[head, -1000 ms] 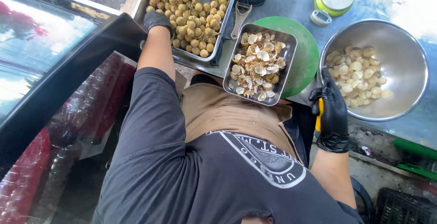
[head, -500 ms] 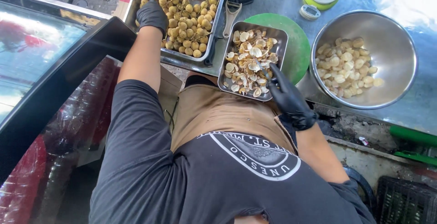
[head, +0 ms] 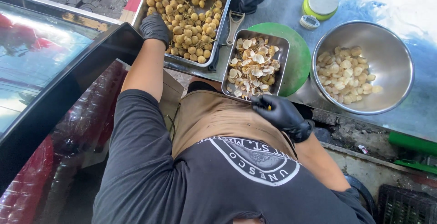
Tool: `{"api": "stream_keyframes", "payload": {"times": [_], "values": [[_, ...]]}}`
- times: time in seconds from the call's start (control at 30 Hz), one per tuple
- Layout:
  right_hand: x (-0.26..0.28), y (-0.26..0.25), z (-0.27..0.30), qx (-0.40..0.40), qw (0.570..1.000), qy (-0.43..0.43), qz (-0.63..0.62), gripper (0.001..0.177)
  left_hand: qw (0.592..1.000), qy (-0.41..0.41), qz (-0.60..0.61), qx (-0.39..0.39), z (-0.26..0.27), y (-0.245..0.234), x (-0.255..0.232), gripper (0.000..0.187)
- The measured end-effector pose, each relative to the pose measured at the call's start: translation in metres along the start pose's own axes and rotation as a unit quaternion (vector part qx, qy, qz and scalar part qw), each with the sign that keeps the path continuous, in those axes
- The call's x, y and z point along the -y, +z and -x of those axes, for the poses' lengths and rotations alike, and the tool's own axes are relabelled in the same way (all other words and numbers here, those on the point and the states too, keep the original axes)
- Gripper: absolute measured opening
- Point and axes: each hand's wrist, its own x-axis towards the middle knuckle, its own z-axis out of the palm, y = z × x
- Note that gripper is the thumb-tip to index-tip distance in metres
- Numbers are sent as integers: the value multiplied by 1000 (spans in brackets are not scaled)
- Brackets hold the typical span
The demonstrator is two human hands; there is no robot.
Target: Peel longan fruit using hands and a small knife.
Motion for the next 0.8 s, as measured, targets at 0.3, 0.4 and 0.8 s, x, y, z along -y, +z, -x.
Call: {"api": "stream_keyframes", "payload": {"times": [0.3,0.4,0.8], "values": [[-33,8,40,99,994,22,-36,32,921,343,168,73,185,-73,-83,48],[-50,10,46,70,997,15,-28,35,830,469,176,245,255,-76,-103,30],[-48,12,78,20,998,11,-66,27,755,541,165,331,318,-42,-151,47]]}}
